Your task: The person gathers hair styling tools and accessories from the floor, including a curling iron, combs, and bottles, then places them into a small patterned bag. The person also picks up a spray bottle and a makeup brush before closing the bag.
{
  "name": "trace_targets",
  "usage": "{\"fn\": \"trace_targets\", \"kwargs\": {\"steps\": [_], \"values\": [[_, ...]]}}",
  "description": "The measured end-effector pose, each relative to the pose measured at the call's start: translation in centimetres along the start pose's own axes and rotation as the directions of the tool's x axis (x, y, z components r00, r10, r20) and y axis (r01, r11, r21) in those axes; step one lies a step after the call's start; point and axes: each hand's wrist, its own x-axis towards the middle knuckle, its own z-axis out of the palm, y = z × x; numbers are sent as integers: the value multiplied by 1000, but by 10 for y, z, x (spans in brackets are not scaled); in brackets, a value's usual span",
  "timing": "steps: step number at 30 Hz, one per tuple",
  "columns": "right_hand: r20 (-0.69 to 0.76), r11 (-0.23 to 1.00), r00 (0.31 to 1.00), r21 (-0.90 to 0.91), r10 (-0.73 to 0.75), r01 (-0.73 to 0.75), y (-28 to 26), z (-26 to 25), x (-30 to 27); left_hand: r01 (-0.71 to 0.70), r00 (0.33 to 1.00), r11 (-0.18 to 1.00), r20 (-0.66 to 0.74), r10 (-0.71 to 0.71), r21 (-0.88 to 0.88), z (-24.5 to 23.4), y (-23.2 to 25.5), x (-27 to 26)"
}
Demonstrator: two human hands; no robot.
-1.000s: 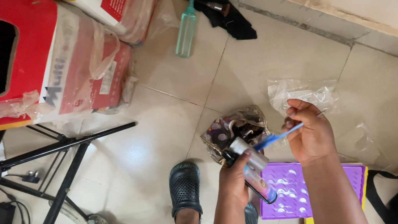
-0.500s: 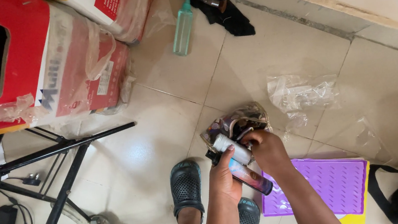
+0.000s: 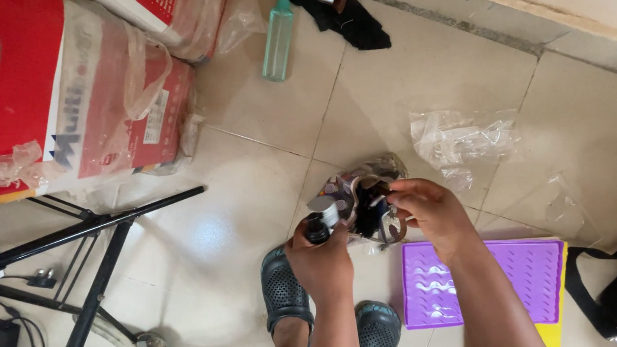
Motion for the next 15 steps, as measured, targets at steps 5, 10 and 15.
{"fn": "trace_targets", "kwargs": {"steps": [5,10,15], "values": [[306,973,936,203,-171,111,-16,31,-7,93,940,969,341,-10,-227,13,-8,-3],[68,932,945,199,-321,303,-12,16,5,191,979,839,165,-123,-509,14,-22,11],[-148,869,967,-482,-209,114,19,30,-5,260,953,750,38,-300,-608,9,-23,18]]}}
